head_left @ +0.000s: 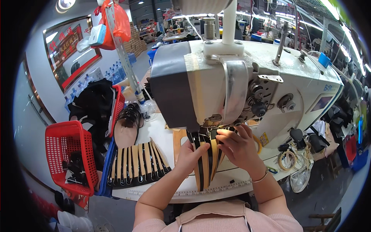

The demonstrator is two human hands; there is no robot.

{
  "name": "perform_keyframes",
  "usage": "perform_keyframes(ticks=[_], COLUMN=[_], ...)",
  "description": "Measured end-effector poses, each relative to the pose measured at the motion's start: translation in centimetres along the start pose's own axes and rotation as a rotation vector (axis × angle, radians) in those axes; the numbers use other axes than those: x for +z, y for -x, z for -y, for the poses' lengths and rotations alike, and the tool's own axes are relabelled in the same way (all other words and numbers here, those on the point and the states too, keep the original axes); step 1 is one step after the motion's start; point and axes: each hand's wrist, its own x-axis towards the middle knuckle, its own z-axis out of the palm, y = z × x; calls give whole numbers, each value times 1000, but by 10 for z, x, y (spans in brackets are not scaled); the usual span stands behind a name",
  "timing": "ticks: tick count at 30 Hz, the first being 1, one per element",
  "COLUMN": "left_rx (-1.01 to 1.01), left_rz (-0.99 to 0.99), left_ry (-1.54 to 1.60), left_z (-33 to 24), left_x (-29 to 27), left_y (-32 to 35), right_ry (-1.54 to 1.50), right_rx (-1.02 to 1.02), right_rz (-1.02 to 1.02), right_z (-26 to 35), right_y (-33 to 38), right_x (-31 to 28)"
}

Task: Stitch multiple components of a shoe upper together using an industrial sewing machine.

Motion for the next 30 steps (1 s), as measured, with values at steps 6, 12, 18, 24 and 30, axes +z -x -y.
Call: perform_keyframes(ticks=[6, 12, 18, 24, 30], left_rx=[87, 102, 60, -64, -87], left_rz=[-53, -94, -98, -60, -63], left_ry=[35, 61, -133, -23, 43], left_z=[2, 4, -10, -11, -3], left_x=[10, 12, 8, -4, 8], left_y=[6, 4, -6, -15, 9], right_ry=[24, 46, -12, -124, -585], right_rx=[-12, -25, 1, 50, 412], right_rz=[-27, -39, -49, -76, -746], right_z=[2, -3, -9, -13, -12], right_y=[1, -1, -6, -4, 5], right_x=[2, 6, 11, 21, 33])
